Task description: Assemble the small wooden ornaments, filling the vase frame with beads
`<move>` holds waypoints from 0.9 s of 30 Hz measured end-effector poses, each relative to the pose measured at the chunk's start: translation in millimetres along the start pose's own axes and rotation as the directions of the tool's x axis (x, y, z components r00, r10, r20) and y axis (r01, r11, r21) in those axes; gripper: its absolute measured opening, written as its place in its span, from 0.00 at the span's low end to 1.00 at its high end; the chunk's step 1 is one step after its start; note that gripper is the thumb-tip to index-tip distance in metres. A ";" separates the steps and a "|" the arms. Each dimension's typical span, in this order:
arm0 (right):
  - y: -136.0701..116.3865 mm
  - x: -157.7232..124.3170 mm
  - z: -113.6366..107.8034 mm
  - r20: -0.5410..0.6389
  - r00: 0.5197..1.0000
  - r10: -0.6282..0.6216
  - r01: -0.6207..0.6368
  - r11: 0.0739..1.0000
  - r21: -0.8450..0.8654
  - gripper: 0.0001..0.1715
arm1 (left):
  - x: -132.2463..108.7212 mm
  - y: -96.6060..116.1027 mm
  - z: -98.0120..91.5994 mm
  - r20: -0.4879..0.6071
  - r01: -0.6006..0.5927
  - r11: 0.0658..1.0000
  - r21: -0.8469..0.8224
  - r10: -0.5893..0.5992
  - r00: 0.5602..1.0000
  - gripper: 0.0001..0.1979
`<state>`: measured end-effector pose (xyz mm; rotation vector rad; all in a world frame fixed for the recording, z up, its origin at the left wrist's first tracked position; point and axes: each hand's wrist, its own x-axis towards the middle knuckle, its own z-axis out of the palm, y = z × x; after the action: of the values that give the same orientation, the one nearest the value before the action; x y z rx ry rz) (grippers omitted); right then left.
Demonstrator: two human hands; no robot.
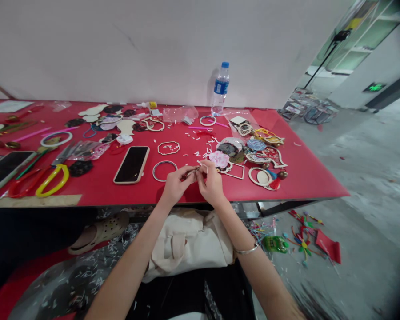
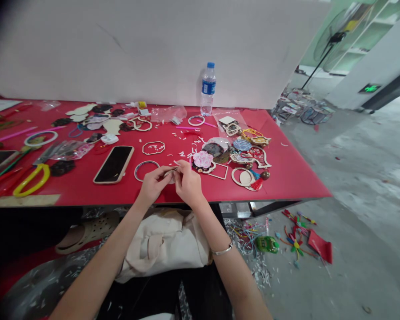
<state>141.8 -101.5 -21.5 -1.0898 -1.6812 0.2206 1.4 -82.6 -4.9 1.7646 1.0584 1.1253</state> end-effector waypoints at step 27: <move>-0.5 0.6 0.6 -0.004 1.000 -0.020 0.020 0.996 -0.091 0.15 | 0.5 -3.3 0.3 -0.002 0.008 1.000 -0.010 -0.008 1.000 0.16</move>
<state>141.1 -101.2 -21.0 -1.1395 -1.7109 0.1288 1.1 -81.0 -7.8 1.7507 1.0586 1.1256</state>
